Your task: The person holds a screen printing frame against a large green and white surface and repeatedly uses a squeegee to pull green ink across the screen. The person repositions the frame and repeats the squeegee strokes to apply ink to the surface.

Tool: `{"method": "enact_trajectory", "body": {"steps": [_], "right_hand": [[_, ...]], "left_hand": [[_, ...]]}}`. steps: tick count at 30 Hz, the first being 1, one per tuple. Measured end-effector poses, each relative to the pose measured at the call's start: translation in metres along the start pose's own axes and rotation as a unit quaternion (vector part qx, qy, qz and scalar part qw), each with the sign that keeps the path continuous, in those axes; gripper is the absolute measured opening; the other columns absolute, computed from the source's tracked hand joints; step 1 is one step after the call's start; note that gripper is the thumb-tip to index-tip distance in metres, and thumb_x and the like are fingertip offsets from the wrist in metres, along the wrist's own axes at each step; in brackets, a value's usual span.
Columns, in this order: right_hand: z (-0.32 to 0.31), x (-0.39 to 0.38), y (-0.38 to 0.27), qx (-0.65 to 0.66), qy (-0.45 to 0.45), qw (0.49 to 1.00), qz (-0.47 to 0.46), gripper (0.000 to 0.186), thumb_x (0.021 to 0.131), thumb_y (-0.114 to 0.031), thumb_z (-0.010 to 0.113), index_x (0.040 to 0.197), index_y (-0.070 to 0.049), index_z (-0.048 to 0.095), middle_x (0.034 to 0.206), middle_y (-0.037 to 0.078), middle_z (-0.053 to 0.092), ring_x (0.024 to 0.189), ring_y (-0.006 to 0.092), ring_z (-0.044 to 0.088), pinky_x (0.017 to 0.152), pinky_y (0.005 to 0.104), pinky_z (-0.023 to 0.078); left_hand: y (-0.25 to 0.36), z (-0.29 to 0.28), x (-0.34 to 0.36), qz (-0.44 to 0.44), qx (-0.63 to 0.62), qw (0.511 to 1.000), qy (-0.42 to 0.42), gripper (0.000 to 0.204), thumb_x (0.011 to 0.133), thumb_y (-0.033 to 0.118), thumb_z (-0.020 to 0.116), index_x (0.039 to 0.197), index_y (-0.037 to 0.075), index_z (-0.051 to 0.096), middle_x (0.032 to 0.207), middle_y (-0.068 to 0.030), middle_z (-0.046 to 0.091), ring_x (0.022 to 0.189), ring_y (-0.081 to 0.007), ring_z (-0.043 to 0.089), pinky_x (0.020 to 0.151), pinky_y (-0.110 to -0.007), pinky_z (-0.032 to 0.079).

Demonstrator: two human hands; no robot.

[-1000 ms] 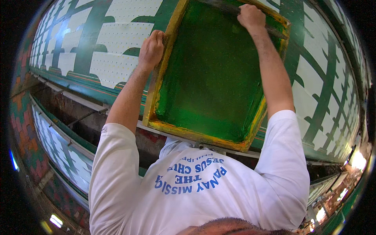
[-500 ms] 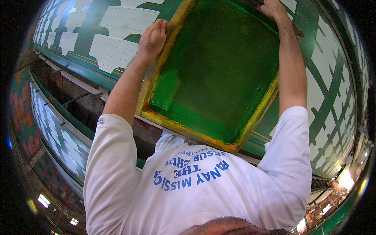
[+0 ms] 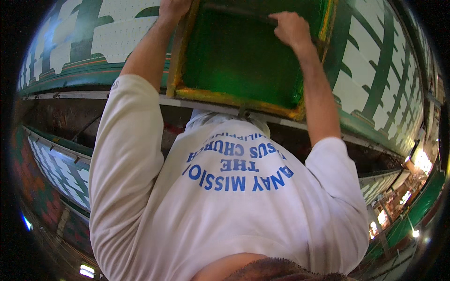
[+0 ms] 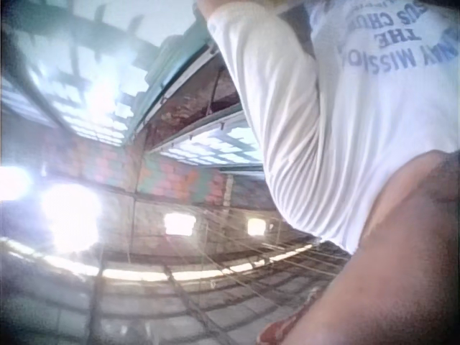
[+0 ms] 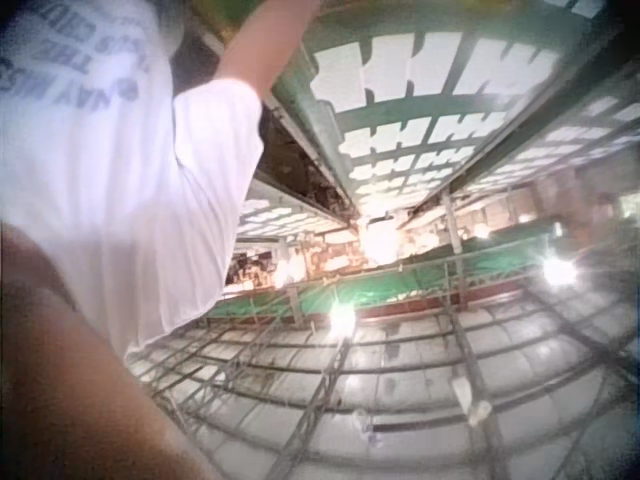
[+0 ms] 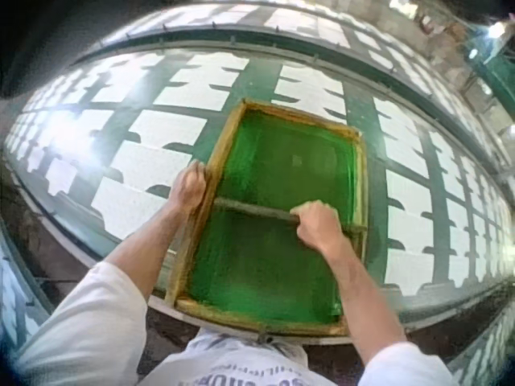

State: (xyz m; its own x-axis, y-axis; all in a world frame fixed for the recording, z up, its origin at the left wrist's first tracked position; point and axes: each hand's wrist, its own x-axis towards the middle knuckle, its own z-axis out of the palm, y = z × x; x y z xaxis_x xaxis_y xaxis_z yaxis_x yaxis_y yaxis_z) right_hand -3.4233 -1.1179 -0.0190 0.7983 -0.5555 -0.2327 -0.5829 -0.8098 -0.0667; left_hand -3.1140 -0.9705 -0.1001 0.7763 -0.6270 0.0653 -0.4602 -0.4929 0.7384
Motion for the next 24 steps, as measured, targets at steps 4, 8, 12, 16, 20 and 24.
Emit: {"method": "enact_trajectory", "body": {"steps": [4, 8, 12, 16, 20, 24], "right_hand": [[0.028, -0.111, -0.063, 0.065, -0.012, 0.997, 0.043, 0.05, 0.08, 0.001, 0.063, 0.125, -0.018, 0.075, 0.118, 0.011, 0.075, 0.108, 0.0331, 0.071, 0.091, 0.0467, 0.059], [0.053, -0.187, -0.113, 0.087, 0.068, 0.993, 0.052, 0.049, 0.078, 0.003, 0.065, 0.123, -0.013, 0.075, 0.118, 0.007, 0.075, 0.109, 0.0291, 0.071, 0.093, 0.0426, 0.058], [0.06, -0.203, -0.122, 0.116, 0.087, 0.987, 0.066, 0.048, 0.077, 0.004, 0.067, 0.121, -0.012, 0.075, 0.121, 0.007, 0.075, 0.11, 0.0283, 0.071, 0.093, 0.0425, 0.058], [0.047, -0.194, -0.11, 0.116, 0.093, 0.989, 0.019, 0.036, 0.081, -0.002, 0.067, 0.116, -0.009, 0.076, 0.105, 0.011, 0.075, 0.101, 0.0321, 0.072, 0.083, 0.0446, 0.06], [0.036, -0.198, -0.108, 0.121, -0.005, 0.992, 0.039, 0.043, 0.079, 0.001, 0.067, 0.12, -0.01, 0.074, 0.106, 0.009, 0.074, 0.103, 0.0308, 0.071, 0.084, 0.0442, 0.06], [0.046, -0.214, -0.12, 0.128, -0.041, 0.99, 0.033, 0.053, 0.077, 0.003, 0.067, 0.129, -0.008, 0.069, 0.115, 0.008, 0.071, 0.108, 0.0303, 0.069, 0.086, 0.0459, 0.06]], "left_hand": [[0.004, -0.003, 0.005, 0.059, 0.065, 0.996, 0.021, 0.048, 0.109, 0.037, 0.04, 0.116, -0.002, 0.068, 0.117, -0.0324, 0.068, 0.116, -0.0489, 0.062, 0.099, -0.053, 0.051], [0.015, -0.012, 0.003, 0.056, 0.111, 0.991, -0.042, 0.049, 0.106, 0.042, 0.044, 0.115, -0.001, 0.065, 0.111, -0.0302, 0.071, 0.109, -0.0489, 0.066, 0.095, -0.057, 0.053], [0.022, -0.014, -0.001, 0.046, 0.105, 0.99, -0.079, 0.052, 0.103, 0.046, 0.047, 0.124, 0.0, 0.059, 0.112, -0.0316, 0.07, 0.112, -0.0494, 0.065, 0.096, -0.058, 0.052], [0.027, -0.003, 0.007, -0.001, 0.176, 0.983, -0.057, 0.052, 0.103, 0.043, 0.046, 0.129, 0.0, 0.054, 0.116, -0.0319, 0.069, 0.116, -0.0492, 0.064, 0.098, -0.057, 0.052], [0.024, 0.004, 0.004, 0.015, 0.187, 0.982, -0.028, 0.048, 0.104, 0.041, 0.044, 0.128, 0.001, 0.056, 0.121, -0.0309, 0.068, 0.116, -0.0496, 0.064, 0.099, -0.057, 0.051], [0.016, 0.003, 0.009, 0.014, 0.216, 0.975, -0.055, 0.045, 0.105, 0.04, 0.044, 0.126, 0.003, 0.057, 0.127, -0.0304, 0.065, 0.116, -0.0496, 0.064, 0.098, -0.057, 0.052]]}}
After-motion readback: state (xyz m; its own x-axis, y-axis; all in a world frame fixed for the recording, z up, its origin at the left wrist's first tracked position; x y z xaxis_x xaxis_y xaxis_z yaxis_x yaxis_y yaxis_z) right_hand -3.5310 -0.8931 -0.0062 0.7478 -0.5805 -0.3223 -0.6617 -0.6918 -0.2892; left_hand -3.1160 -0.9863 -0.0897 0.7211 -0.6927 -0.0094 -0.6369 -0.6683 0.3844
